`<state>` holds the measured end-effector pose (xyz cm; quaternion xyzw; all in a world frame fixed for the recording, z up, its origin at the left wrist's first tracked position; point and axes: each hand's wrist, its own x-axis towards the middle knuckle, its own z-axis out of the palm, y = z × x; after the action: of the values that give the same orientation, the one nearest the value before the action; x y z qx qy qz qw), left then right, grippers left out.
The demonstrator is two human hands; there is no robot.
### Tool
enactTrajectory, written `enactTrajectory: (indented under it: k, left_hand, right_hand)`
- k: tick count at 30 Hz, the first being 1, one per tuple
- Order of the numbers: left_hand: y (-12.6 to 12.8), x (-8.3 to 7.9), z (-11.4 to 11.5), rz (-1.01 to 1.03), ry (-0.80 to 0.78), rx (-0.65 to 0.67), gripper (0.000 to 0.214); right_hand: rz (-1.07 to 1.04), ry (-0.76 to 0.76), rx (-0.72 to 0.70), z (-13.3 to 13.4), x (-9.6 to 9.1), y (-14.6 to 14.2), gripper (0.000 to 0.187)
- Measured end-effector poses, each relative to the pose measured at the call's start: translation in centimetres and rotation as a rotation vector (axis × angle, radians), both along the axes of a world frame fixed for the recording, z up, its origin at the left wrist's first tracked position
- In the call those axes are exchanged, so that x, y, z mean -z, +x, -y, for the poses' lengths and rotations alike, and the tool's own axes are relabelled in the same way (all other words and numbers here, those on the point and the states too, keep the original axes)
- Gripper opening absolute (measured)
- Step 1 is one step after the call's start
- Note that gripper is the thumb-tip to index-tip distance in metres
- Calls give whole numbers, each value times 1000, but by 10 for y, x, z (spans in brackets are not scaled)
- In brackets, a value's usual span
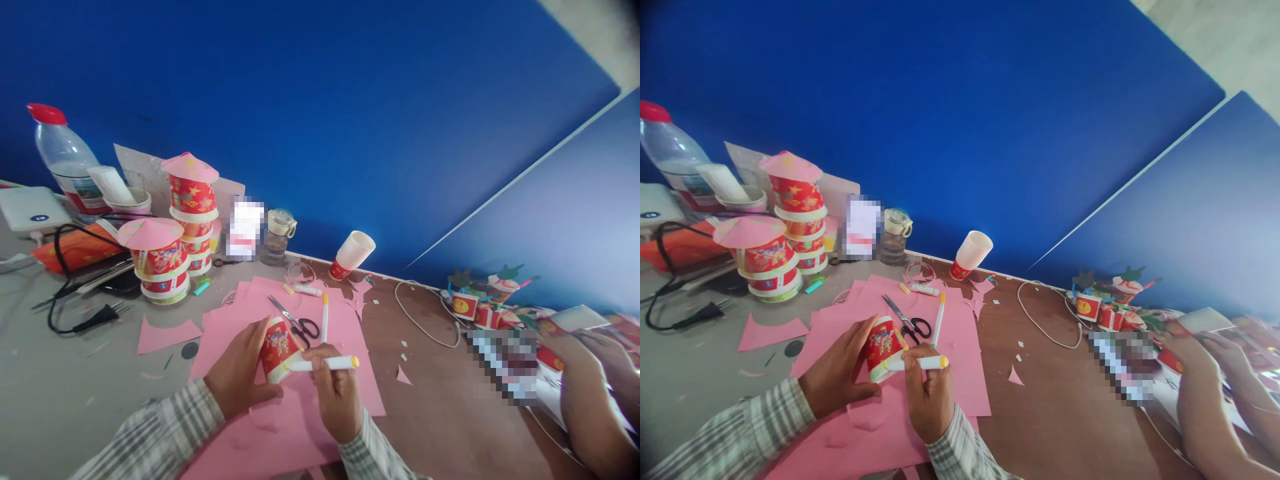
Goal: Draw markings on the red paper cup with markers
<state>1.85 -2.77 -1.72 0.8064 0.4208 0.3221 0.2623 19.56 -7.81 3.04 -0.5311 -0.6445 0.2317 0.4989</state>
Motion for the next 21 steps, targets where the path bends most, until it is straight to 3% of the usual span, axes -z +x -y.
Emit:
enactTrajectory:
  k: [21]
  left_hand:
    - [-1, -1, 0, -5, 35, 10, 118]
  right_hand:
    - [-30, -10, 47, -3, -7, 4, 22]
